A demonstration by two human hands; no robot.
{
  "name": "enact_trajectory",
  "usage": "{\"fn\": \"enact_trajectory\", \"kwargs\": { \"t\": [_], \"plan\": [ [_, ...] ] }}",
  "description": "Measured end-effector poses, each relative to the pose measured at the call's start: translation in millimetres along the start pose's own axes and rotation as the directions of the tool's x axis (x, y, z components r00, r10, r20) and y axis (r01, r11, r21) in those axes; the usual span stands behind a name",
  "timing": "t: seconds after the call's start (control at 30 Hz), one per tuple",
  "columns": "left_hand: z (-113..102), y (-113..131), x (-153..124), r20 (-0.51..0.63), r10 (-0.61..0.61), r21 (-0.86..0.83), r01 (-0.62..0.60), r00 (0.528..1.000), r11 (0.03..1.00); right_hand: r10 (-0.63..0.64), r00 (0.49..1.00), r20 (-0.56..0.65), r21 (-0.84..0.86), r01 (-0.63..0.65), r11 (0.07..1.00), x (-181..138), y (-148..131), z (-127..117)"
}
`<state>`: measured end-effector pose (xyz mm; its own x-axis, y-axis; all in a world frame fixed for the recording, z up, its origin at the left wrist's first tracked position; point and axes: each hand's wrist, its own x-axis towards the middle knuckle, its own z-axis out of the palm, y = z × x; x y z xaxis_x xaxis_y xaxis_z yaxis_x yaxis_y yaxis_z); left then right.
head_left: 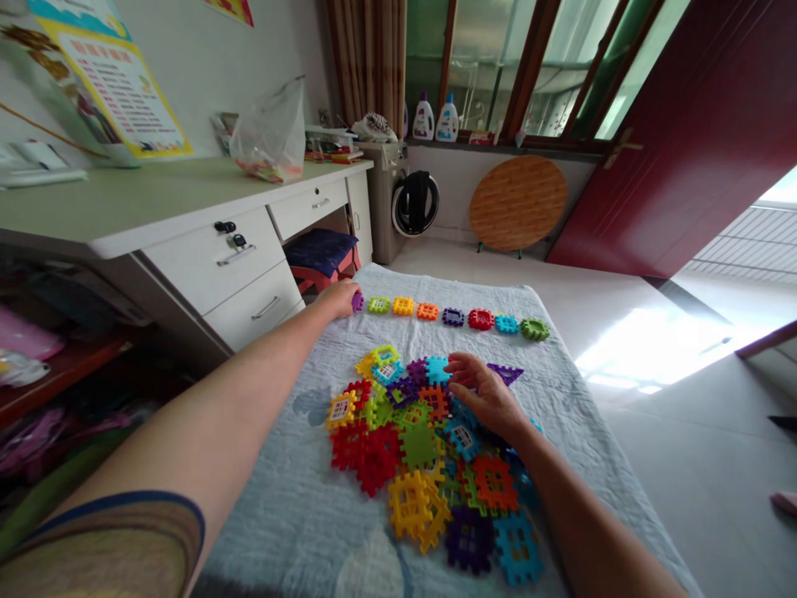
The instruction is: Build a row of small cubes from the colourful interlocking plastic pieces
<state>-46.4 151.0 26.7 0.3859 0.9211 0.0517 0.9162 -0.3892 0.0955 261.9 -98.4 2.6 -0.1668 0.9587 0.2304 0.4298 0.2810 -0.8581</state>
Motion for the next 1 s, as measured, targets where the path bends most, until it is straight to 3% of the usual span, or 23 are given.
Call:
{"fn": "enact_trajectory", "kwargs": {
  "t": [0.17,0.47,0.63,1.0],
  "plan": [
    [2,1,23,0.103,-0.028,0.163,0.011,0.994,0.987,-0.003,1.0,0.004,-0.023,0.003,1.0,0,-1,-1],
    [-9,5,42,0.358,-0.045,0.144,-0.008,0.933,0.989,-0.002,1.0,-0.011,-0.033,0.001,0.999,0,2,-1],
    [-12,7,41,0.389,-0.004,0.084,-0.031,0.921,0.996,0.006,1.0,-0.009,-0.032,-0.006,0.999,0,2,-1],
    [-12,11,39,0.391,-0.011,0.125,-0.041,0.92,0.991,0.001,1.0,-0.005,-0.056,-0.001,0.998,0,3,-2]
  ]
}}
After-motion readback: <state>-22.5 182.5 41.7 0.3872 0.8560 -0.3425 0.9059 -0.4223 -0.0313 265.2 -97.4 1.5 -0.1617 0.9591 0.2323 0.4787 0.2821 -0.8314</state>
